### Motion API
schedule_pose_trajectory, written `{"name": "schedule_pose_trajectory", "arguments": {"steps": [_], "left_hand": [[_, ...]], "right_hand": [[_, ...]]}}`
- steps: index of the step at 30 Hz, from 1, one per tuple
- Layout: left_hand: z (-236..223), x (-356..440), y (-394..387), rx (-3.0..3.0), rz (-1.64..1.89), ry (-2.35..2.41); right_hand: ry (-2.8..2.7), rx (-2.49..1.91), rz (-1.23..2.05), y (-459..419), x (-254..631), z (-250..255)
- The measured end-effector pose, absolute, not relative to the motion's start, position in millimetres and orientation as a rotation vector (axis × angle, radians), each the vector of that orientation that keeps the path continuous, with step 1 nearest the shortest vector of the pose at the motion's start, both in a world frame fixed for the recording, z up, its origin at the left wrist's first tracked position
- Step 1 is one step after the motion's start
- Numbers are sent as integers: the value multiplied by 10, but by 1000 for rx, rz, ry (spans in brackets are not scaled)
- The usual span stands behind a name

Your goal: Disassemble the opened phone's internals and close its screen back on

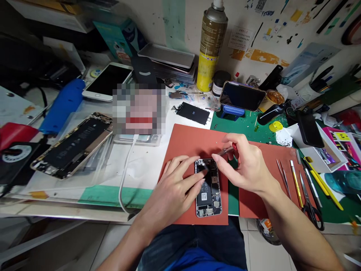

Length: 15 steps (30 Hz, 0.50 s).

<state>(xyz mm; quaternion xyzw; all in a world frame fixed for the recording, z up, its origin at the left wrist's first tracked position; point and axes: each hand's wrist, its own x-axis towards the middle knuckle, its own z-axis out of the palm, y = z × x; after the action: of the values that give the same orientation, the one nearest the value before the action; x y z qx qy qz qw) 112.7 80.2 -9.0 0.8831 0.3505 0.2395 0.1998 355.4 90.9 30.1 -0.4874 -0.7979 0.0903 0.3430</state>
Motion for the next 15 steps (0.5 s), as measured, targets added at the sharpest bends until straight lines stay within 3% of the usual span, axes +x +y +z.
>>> {"name": "schedule_pose_trajectory", "arguments": {"steps": [5, 15], "left_hand": [[-111, 1126, 806, 2445, 669, 997], [-62, 1175, 895, 2265, 904, 1146]], "right_hand": [[-1925, -1267, 314, 920, 3591, 303], [-1357, -1358, 786, 1012, 3657, 277]]}}
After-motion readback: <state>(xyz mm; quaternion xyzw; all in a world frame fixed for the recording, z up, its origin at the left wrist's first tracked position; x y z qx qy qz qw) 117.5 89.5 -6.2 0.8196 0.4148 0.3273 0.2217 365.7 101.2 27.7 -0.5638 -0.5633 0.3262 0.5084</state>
